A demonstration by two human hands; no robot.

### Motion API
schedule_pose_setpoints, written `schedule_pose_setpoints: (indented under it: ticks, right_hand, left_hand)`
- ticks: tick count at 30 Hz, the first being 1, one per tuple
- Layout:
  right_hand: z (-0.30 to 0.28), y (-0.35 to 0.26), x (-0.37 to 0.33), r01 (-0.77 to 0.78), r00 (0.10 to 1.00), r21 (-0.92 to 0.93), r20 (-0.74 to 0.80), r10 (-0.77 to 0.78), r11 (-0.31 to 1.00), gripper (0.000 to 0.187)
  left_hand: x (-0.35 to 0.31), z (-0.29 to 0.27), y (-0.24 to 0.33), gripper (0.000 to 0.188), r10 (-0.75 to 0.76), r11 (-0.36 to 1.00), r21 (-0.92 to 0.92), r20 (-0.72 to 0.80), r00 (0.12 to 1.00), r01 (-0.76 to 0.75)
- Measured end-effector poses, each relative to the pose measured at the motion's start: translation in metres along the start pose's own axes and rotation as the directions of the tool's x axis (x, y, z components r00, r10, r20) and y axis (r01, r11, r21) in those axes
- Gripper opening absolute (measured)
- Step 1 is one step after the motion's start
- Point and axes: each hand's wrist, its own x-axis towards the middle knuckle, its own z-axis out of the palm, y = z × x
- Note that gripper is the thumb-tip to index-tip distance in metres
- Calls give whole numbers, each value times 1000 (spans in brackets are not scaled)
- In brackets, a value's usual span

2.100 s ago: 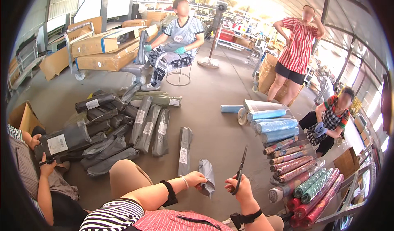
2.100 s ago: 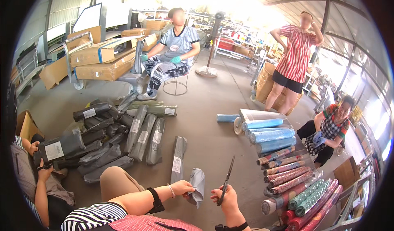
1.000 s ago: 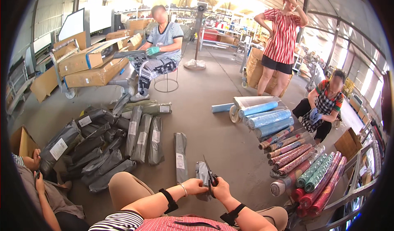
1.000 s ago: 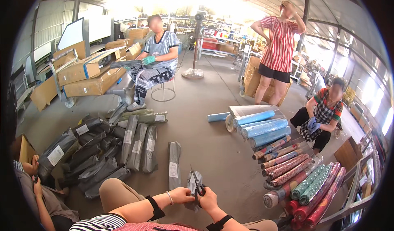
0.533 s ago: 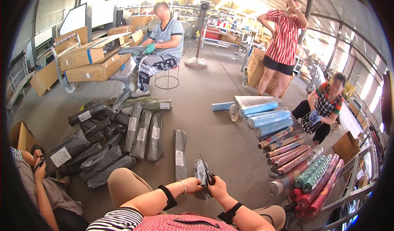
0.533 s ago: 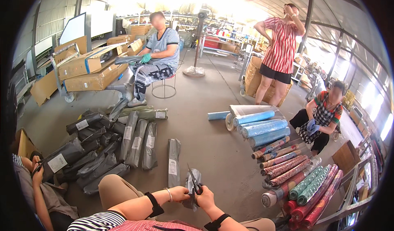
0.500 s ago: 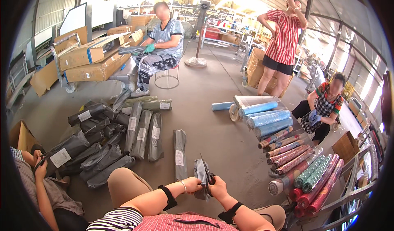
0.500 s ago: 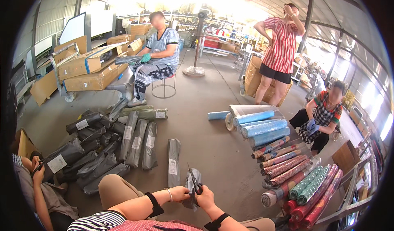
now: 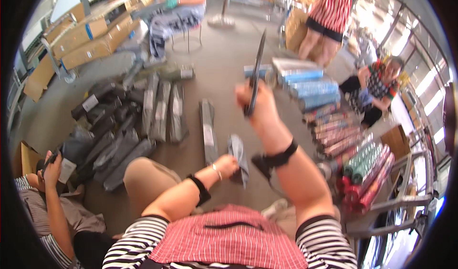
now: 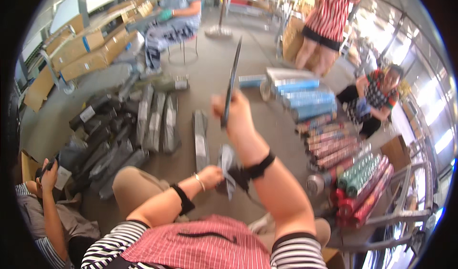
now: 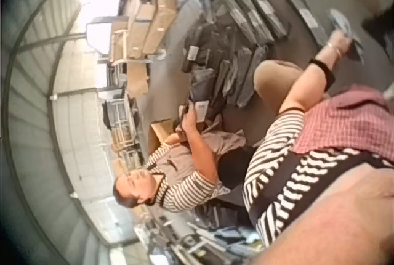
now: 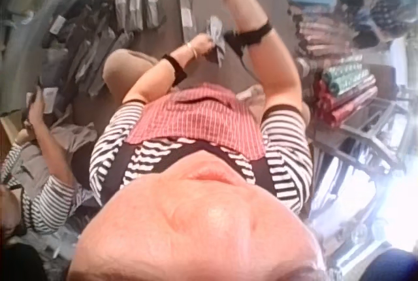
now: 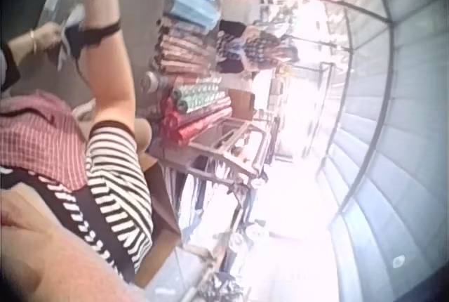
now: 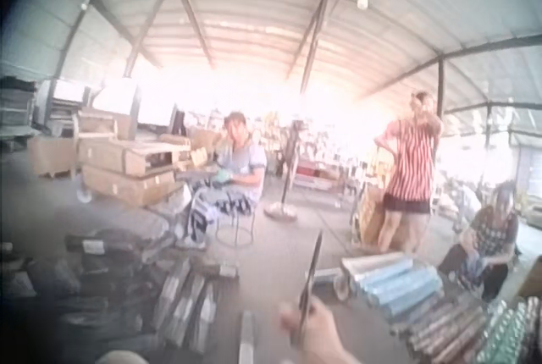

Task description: Opening grey plastic shipping bags using scissors and extracting rolls of wrap.

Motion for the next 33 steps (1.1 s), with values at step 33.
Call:
schedule_pose_setpoints:
  ticks: [33]
  right_hand:
    - [-110, 55, -238, -983, 156, 101, 23, 988, 153, 81]
  left_hand:
    - [12, -65, 20, 20, -505, 274, -655, 526, 685, 705]
